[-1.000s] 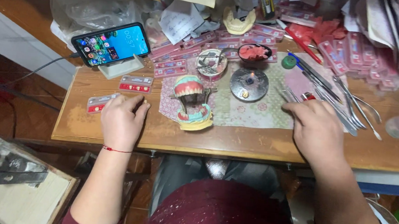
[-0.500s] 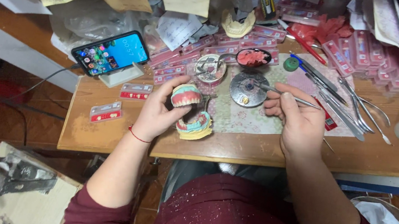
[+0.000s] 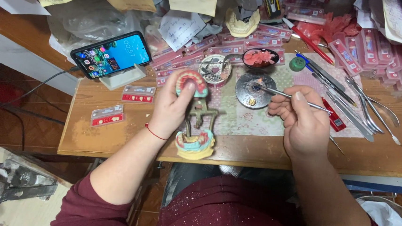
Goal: The person works on a dental cast, using a metal tool to apply and shape pink wax material onto the model. They then use a rotary tool to grind a small tooth-shaped object. Finally, they place the prepared tooth onto the dental cast and adjust it with their fingers.
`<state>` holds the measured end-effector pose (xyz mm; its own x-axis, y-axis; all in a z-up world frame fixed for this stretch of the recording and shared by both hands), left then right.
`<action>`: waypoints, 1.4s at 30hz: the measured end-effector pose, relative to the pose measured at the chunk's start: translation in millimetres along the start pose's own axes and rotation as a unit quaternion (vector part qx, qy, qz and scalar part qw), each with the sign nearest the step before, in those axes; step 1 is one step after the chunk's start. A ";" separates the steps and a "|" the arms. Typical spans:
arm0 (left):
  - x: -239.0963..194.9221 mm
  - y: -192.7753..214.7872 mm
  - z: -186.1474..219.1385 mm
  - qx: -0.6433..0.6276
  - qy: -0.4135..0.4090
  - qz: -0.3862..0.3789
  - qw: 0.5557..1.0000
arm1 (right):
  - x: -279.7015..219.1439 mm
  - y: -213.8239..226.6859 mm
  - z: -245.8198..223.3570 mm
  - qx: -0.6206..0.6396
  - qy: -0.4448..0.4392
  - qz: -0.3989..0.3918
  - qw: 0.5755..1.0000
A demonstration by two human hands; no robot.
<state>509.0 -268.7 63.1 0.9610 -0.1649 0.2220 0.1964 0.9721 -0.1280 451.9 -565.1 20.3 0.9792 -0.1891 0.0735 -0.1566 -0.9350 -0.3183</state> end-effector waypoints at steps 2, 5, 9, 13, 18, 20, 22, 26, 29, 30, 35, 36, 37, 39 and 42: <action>2.2 -7.6 -9.6 -0.041 0.028 -0.028 0.998 | -0.6 -4.0 -3.5 0.000 -0.003 -0.001 1.000; 3.3 -28.8 -20.1 -0.108 0.112 -0.086 0.984 | -3.2 -12.0 -11.3 -0.018 -0.008 0.007 1.000; 2.4 -63.5 -26.6 -0.106 0.160 -0.217 0.957 | -4.5 -13.8 -16.5 -0.041 -0.016 0.028 0.999; -1.8 -80.0 -28.2 -0.111 0.213 -0.255 0.937 | -4.7 -9.4 -14.7 -0.047 -0.015 0.041 0.998; -6.6 -73.9 -54.2 -0.077 0.266 -0.289 0.916 | -5.4 -6.5 -11.1 -0.042 -0.027 0.047 0.998; -5.9 -73.3 -55.8 -0.077 0.266 -0.301 0.913 | -5.9 -6.0 -10.3 -0.035 -0.024 0.043 0.998; -5.2 -74.0 -52.4 -0.076 0.265 -0.311 0.909 | -6.1 -7.3 -10.7 -0.027 -0.020 0.038 0.999; -7.3 -71.2 -54.6 -0.027 0.316 -0.306 0.898 | -8.1 -6.3 -10.9 -0.032 -0.018 0.045 0.998; -9.2 -71.8 -58.1 -0.019 0.325 -0.324 0.888 | -9.2 -7.5 -11.8 -0.033 -0.016 0.044 0.998; -10.3 -73.1 -59.5 -0.020 0.327 -0.334 0.884 | -9.6 -7.0 -12.5 -0.041 -0.017 0.049 0.998; -9.6 -73.3 -59.6 0.003 0.323 -0.342 0.882 | -9.3 -6.1 -12.7 -0.050 -0.007 0.045 0.998; -10.0 -73.6 -59.3 0.000 0.319 -0.345 0.883 | -9.4 -6.8 -12.9 -0.052 -0.005 0.042 0.998; -10.1 -73.6 -60.4 -0.002 0.318 -0.343 0.884 | -10.0 -7.9 -13.6 -0.054 -0.005 0.039 0.998; -9.5 -74.1 -61.3 -0.007 0.316 -0.348 0.883 | -9.6 -8.5 -15.7 -0.062 -0.004 0.048 0.997; -9.9 -74.0 -62.3 -0.010 0.318 -0.349 0.881 | -10.1 -7.7 -15.9 -0.070 -0.003 0.049 0.996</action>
<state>497.1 -349.4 10.2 0.5174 -0.7883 -0.3330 0.7805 0.5943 -0.1942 441.2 -560.8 37.0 0.9590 -0.2801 0.0432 -0.2675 -0.9450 -0.1882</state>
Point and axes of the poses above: each hand's wrist, its own x-axis towards the middle knuckle, its own y-axis out of the back of the hand, z = x × y, the point moved 9 cm from there along x, towards the middle knuckle, and after that the axes turned 15 degrees about -x, right-handed, at the moved point
